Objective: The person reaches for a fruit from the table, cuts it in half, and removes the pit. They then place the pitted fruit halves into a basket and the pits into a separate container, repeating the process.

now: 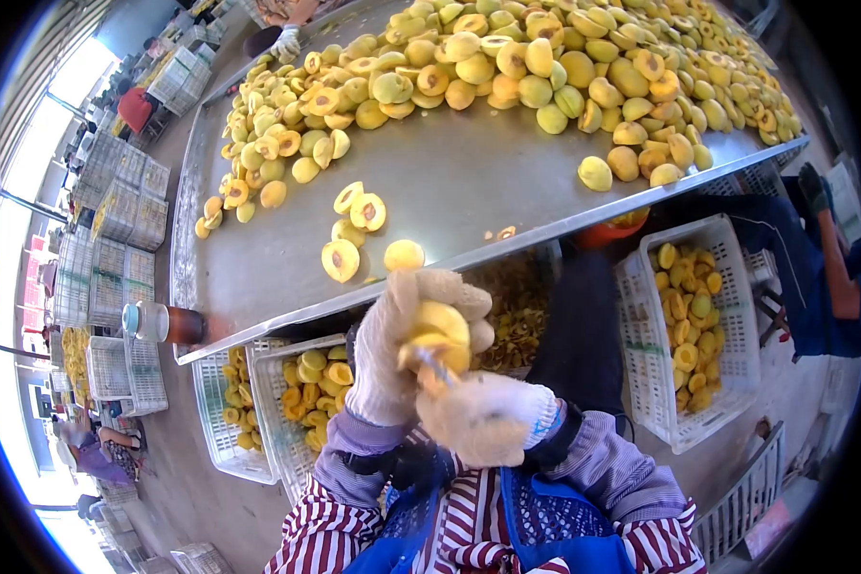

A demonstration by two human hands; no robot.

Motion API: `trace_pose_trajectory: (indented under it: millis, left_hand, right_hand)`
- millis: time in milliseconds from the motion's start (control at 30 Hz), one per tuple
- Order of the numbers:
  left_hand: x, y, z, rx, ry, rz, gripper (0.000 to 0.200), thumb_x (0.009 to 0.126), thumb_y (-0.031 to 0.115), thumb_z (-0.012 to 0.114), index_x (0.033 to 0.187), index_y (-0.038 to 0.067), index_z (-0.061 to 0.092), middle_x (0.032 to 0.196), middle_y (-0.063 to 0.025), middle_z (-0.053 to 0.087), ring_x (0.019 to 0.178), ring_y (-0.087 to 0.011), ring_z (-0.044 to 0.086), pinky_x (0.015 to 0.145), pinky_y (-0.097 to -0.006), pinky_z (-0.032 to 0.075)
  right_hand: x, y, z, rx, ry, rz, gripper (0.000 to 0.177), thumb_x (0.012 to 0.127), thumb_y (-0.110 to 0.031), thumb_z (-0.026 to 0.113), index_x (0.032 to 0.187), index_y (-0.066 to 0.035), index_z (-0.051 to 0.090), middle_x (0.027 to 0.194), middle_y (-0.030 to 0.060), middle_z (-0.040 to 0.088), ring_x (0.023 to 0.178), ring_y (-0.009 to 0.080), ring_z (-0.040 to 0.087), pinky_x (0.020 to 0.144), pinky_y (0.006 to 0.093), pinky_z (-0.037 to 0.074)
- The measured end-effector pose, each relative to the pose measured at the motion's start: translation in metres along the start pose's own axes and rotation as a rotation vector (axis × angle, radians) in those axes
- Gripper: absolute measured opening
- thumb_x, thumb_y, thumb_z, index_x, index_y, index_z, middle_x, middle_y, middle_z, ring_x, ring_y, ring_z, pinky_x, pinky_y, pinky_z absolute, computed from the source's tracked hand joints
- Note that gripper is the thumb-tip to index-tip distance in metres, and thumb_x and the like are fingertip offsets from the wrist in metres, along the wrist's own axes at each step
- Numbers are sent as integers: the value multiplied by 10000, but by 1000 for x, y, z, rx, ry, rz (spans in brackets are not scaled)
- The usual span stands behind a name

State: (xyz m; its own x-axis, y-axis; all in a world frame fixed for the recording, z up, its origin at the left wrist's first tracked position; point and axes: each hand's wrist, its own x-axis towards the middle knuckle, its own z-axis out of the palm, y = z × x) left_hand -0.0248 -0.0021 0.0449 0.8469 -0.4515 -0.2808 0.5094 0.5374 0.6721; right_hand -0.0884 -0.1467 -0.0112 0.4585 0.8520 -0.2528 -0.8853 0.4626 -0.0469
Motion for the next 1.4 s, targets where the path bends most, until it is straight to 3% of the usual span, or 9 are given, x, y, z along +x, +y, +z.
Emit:
trace_pose_trajectory:
  millis: [300,400,567,900,1000,1133,1267,1333,1400]
  left_hand:
    - [-37,18,-114,436,622,452,445,997,430,531,1135,18,625,1124,-160,650,913,-240,679,732,-359,589]
    - [-52,29,-156,2419,1018,613,239,875,233,686,1073,99,693,1148,-141,660,1050,-330,634,931,-430,492]
    - [40,9,-107,1476,466,371,309,830,225,706,1121,132,661,1209,-74,641,1052,-288,630,908,-380,503]
    - [135,19,-131,2029,355,-19,445,822,410,680,1203,190,617,1182,-105,604,1084,-303,605,875,-458,522]
    - [128,28,-142,598,413,-106,531,856,348,703,1300,103,544,1094,-94,599,808,-220,645,707,-343,557]
    - [89,20,-105,147,116,112,568,918,298,667,1354,-10,472,1088,-101,622,789,-205,646,674,-303,560]
    - [42,6,-57,1457,84,540,533,953,244,638,1383,-10,449,1217,-141,624,1010,-202,650,853,-267,532]
    - [39,3,-58,402,203,78,623,947,396,635,1381,-13,454,1222,-175,620,1002,-233,661,858,-304,550]
    - [41,-8,-70,165,83,93,727,907,544,608,1372,3,466,1202,-217,616,942,-274,679,819,-352,576]
  right_hand:
    - [-16,-28,14,-548,123,1,282,900,-291,698,948,-38,583,562,0,513,384,82,447,338,245,349]
    - [-10,-37,15,-631,274,113,263,904,-311,686,879,-78,567,536,-21,485,390,59,421,344,220,306]
    - [9,-40,37,-823,394,155,246,916,-300,662,859,-99,533,566,-21,497,417,52,436,357,204,310]
    - [6,-47,33,-918,610,6,300,912,-312,675,1066,-71,586,646,-26,546,491,46,503,428,208,388]
    - [6,-49,28,-993,640,-48,329,910,-326,670,1083,-56,594,692,-22,576,558,43,553,505,223,440]
    - [15,-47,13,-1231,751,-58,395,887,-392,661,1080,-52,605,785,85,667,658,206,659,621,334,514]
    - [16,-44,19,-1425,784,-117,429,877,-449,639,1110,-90,619,937,188,692,885,380,674,765,423,527]
    - [14,-44,24,-1434,786,-136,432,876,-447,649,1119,-92,622,934,178,695,876,358,682,761,410,529]
    - [11,-40,21,-1332,748,-194,460,874,-451,665,1147,-83,624,942,162,701,866,340,690,753,394,530]
